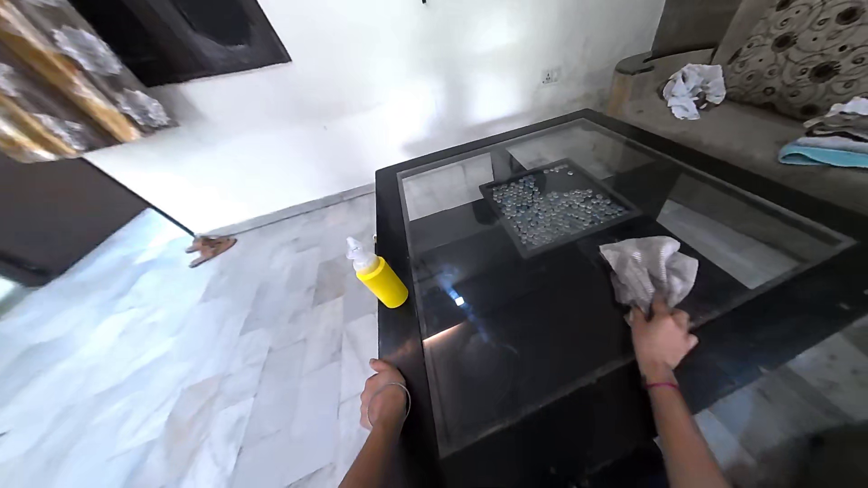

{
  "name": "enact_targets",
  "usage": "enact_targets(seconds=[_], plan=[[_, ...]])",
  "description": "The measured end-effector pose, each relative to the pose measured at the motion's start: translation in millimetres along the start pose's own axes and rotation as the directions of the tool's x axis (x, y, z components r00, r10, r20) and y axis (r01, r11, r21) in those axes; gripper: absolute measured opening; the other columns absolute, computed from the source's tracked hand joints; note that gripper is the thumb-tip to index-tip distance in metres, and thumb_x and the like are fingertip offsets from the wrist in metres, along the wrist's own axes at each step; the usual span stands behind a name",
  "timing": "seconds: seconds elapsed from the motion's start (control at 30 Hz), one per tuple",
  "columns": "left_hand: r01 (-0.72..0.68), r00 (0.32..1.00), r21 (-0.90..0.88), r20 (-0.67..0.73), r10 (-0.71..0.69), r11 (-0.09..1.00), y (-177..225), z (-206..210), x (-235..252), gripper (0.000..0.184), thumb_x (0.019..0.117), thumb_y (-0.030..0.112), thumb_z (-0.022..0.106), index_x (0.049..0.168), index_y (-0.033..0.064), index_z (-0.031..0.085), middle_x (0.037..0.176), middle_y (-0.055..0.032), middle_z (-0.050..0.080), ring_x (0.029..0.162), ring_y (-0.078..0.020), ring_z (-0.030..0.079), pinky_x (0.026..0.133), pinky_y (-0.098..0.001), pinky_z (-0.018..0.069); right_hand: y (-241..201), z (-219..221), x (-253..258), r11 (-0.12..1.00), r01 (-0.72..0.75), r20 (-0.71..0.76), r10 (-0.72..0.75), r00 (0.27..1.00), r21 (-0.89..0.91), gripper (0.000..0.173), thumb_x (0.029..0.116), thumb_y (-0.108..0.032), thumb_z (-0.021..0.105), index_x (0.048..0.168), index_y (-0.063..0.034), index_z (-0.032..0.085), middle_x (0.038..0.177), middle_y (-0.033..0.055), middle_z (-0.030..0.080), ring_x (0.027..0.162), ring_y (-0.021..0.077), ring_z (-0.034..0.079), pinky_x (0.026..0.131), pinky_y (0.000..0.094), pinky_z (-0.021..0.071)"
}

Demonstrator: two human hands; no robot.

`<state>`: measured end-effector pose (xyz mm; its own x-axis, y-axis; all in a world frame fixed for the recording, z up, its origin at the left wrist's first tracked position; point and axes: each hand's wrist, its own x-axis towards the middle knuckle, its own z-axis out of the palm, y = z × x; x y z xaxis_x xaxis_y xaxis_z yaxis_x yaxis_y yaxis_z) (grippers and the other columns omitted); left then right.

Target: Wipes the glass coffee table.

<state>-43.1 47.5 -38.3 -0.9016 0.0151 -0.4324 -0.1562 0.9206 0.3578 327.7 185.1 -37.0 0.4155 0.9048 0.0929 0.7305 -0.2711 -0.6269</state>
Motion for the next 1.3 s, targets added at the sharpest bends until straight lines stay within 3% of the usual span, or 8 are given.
enact_targets(seconds=[0.2, 0.37, 0.53, 0.6, 0.73, 0.93, 1.1, 1.3], plan=[[-0.005, 1.000, 0.010, -0.003, 0.005, 1.000, 1.1, -0.3, -1.0, 0.086, 0.1098, 0.054, 0.003, 0.131, -0.0033, 0.063, 0.139, -0.0255, 0.062, 0.134, -0.0401, 0.058, 0.103, -0.0605, 0.0481, -77.4, 39.0, -63.1, 0.941, 0.337, 0.386, -0.303, 0.872, -0.022, 0.043, 0.0999, -0.017, 0.063, 0.141, -0.0067, 0.062, 0.132, 0.0278, 0.060, 0.118, 0.0430, 0.061, 0.103, 0.0592, 0.0421], [0.022, 1.000, -0.012, 0.000, -0.022, 1.000, 1.5, -1.5, -1.3, 0.086, 0.1097, 0.055, 0.004, 0.131, -0.0023, 0.064, 0.140, -0.0256, 0.061, 0.134, -0.0401, 0.057, 0.103, -0.0601, 0.0481, -115.4, 56.5, -145.2, 0.718, 0.644, 0.649, -0.626, 0.432, 0.265, 0.050, 0.0979, -0.009, 0.058, 0.146, -0.0213, 0.060, 0.140, 0.0241, 0.058, 0.126, 0.0410, 0.057, 0.107, 0.0570, 0.0400], [-0.090, 0.996, 0.098, 0.022, 0.088, 0.991, -5.4, -4.6, -4.9, 0.077, 0.1117, 0.052, 0.010, 0.130, -0.0011, 0.063, 0.134, -0.0244, 0.065, 0.129, -0.0394, 0.062, 0.100, -0.0598, 0.0512, -117.1, 67.4, -202.5, 0.428, 0.779, 0.557, -0.821, 0.124, 0.458, 0.049, 0.0910, -0.008, 0.069, 0.139, -0.0186, 0.066, 0.125, 0.0259, 0.063, 0.112, 0.0421, 0.063, 0.097, 0.0566, 0.0466], [-0.052, 0.999, 0.070, 0.010, 0.051, 0.996, -2.7, -3.4, -4.2, 0.080, 0.1111, 0.053, 0.007, 0.131, -0.0014, 0.063, 0.136, -0.0247, 0.064, 0.131, -0.0393, 0.060, 0.102, -0.0596, 0.0497, -120.6, 65.4, -192.5, 0.465, 0.796, 0.601, -0.782, 0.165, 0.387, 0.050, 0.0916, -0.006, 0.067, 0.140, -0.0180, 0.065, 0.129, 0.0267, 0.062, 0.116, 0.0430, 0.061, 0.099, 0.0571, 0.0452], [0.001, 1.000, 0.002, 0.004, -0.001, 1.000, 0.8, -2.6, -3.1, 0.084, 0.1100, 0.055, 0.005, 0.133, -0.0024, 0.063, 0.141, -0.0251, 0.061, 0.135, -0.0397, 0.057, 0.105, -0.0605, 0.0472, -114.5, 62.5, -123.5, 0.691, 0.708, 0.600, -0.631, 0.492, 0.147, 0.048, 0.0939, -0.003, 0.060, 0.137, -0.0221, 0.068, 0.132, 0.0240, 0.062, 0.119, 0.0420, 0.061, 0.103, 0.0576, 0.0434], [0.011, 1.000, 0.003, 0.007, -0.011, 1.000, 2.5, -3.4, -5.4, 0.085, 0.1099, 0.055, 0.004, 0.132, -0.0024, 0.063, 0.141, -0.0250, 0.061, 0.135, -0.0390, 0.057, 0.104, -0.0601, 0.0480, -51.1, 29.7, -12.3, 0.940, 0.314, 0.246, -0.276, 0.929, -0.131, 0.036, 0.0967, -0.011, 0.067, 0.133, -0.0116, 0.069, 0.132, 0.0325, 0.059, 0.111, 0.0509, 0.062, 0.095, 0.0668, 0.0448], [0.000, 1.000, -0.003, 0.012, 0.000, 1.000, 1.3, -1.9, -1.7, 0.085, 0.1099, 0.055, 0.004, 0.131, -0.0022, 0.064, 0.139, -0.0252, 0.062, 0.134, -0.0399, 0.058, 0.103, -0.0600, 0.0484, 0.8, -14.8, 23.3, 0.980, -0.003, 0.057, 0.015, 0.998, -0.198, 0.035, 0.0975, -0.013, 0.066, 0.132, -0.0057, 0.068, 0.138, 0.0385, 0.051, 0.125, 0.0590, 0.050, 0.098, 0.0734, 0.0376], [-0.001, 1.000, -0.011, 0.023, 0.002, 1.000, 1.9, -3.0, -1.3, 0.085, 0.1100, 0.054, 0.004, 0.131, -0.0016, 0.064, 0.139, -0.0247, 0.062, 0.133, -0.0398, 0.058, 0.103, -0.0608, 0.0480, 8.7, 1.0, 33.8, 0.912, 0.290, 0.049, -0.288, 0.956, -0.289, 0.044, 0.0902, -0.012, 0.074, 0.129, 0.0078, 0.065, 0.159, 0.0379, 0.029, 0.153, 0.0553, 0.014, 0.121, 0.0725, 0.0051]])
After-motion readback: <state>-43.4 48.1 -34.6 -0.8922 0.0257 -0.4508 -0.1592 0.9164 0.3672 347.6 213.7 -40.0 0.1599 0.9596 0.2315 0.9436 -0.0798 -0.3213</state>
